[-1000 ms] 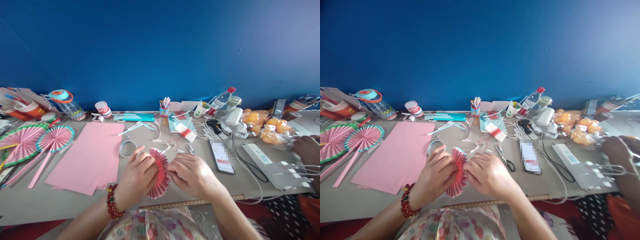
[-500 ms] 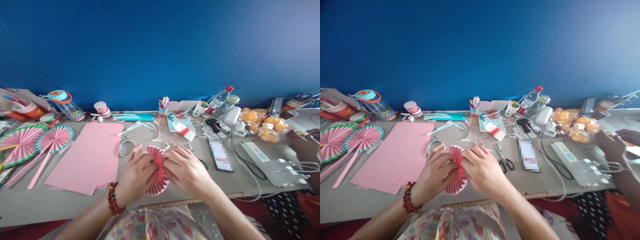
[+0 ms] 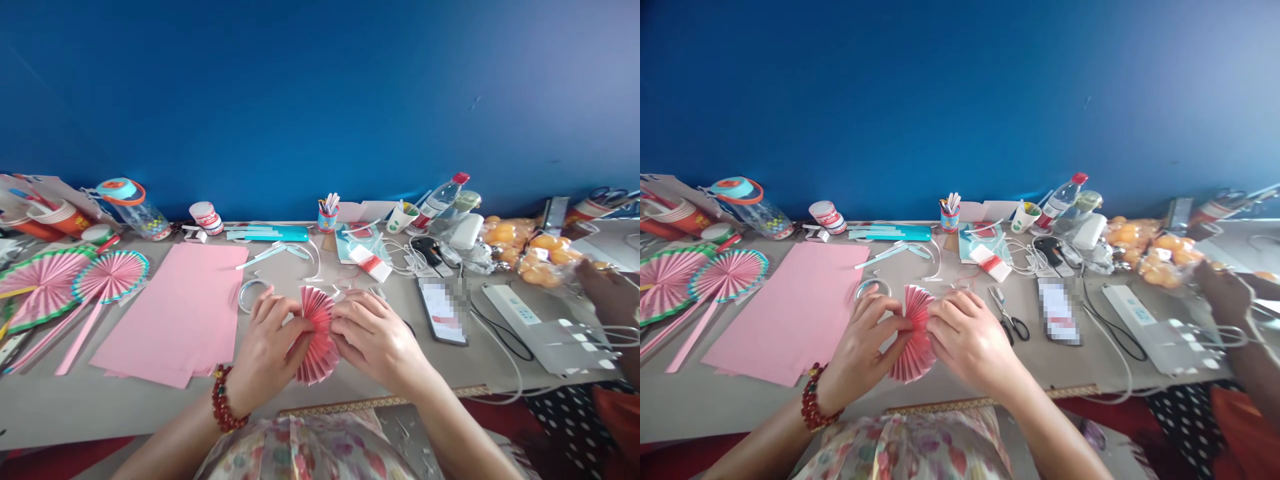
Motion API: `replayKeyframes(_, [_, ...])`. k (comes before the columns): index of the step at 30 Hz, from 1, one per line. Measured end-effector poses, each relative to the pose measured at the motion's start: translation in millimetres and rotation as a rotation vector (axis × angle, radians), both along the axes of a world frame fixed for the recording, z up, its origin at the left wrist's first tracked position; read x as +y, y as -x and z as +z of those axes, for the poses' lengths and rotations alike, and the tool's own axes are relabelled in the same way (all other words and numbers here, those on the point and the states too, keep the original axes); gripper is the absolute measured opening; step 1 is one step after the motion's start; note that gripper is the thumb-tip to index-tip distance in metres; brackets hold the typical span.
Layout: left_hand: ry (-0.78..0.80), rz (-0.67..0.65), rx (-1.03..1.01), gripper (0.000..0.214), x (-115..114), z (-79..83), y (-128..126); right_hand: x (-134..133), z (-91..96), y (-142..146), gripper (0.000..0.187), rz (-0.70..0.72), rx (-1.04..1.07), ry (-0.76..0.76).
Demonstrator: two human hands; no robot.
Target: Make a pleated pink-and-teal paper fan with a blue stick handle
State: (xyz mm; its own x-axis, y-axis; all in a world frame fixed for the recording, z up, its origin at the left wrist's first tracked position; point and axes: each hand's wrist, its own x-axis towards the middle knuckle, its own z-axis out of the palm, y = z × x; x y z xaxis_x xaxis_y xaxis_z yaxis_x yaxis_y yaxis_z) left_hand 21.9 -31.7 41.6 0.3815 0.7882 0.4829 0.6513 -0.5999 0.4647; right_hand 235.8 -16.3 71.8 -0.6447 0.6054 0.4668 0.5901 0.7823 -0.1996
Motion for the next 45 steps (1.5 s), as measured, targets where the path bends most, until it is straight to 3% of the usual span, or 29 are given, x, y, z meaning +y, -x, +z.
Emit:
replayKeyframes(15, [-0.141, -0.025, 0.273, 0.014, 4.0, 5.9, -5.8, 0.6, 0.5, 0.3, 0.013, -0.005, -0.014, -0.032])
replayKeyframes(31, [-0.197, 0.011, 0.293, 0.015, 9.5, 8.9, -5.8, 1.0, 2.4, -0.9, 0.012, -0.019, 0.02, -0.067])
replayKeyframes(38, [-0.202, -0.039, 0.229, 0.014, 9.4, 10.0, 1.2, 1.7, 3.0, -2.3, 0.013, -0.03, 0.013, -0.075])
replayKeyframes(45, [-0.199, -0.051, 0.288, 0.015, 9.6, 4.6, 3.8, 3.3, 2.5, -1.9, 0.014, -0.03, 0.018, -0.085])
